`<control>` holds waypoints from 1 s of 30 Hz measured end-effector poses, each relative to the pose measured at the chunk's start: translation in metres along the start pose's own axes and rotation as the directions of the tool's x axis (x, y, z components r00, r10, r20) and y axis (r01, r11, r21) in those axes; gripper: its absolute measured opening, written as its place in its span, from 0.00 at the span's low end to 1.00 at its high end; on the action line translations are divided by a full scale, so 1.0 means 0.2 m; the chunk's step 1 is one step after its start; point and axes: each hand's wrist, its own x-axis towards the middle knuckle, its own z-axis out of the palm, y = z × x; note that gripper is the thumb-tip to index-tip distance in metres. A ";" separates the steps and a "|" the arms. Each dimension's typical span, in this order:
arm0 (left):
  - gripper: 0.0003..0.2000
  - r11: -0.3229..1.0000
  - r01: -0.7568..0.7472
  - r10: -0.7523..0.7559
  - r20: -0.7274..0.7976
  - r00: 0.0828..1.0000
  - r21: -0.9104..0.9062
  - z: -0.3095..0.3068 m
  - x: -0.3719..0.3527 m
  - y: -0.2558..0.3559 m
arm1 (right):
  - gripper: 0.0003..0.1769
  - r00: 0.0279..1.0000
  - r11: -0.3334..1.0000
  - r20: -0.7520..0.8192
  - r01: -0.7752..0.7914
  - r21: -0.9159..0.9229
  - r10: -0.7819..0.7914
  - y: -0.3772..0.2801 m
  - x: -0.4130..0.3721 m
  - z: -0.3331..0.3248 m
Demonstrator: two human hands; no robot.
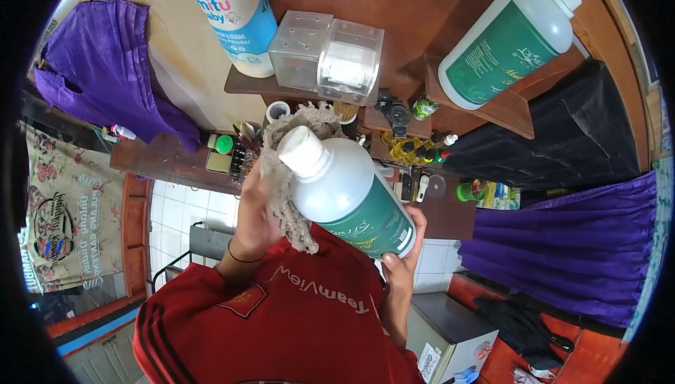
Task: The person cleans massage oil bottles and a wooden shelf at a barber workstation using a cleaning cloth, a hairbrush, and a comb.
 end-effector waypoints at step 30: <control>0.23 0.996 -0.086 0.086 0.332 0.939 -0.014 0.01 -0.03 0.09 | 0.43 0.992 0.970 -0.016 -0.122 0.210 0.129 0.14 -0.02 -0.07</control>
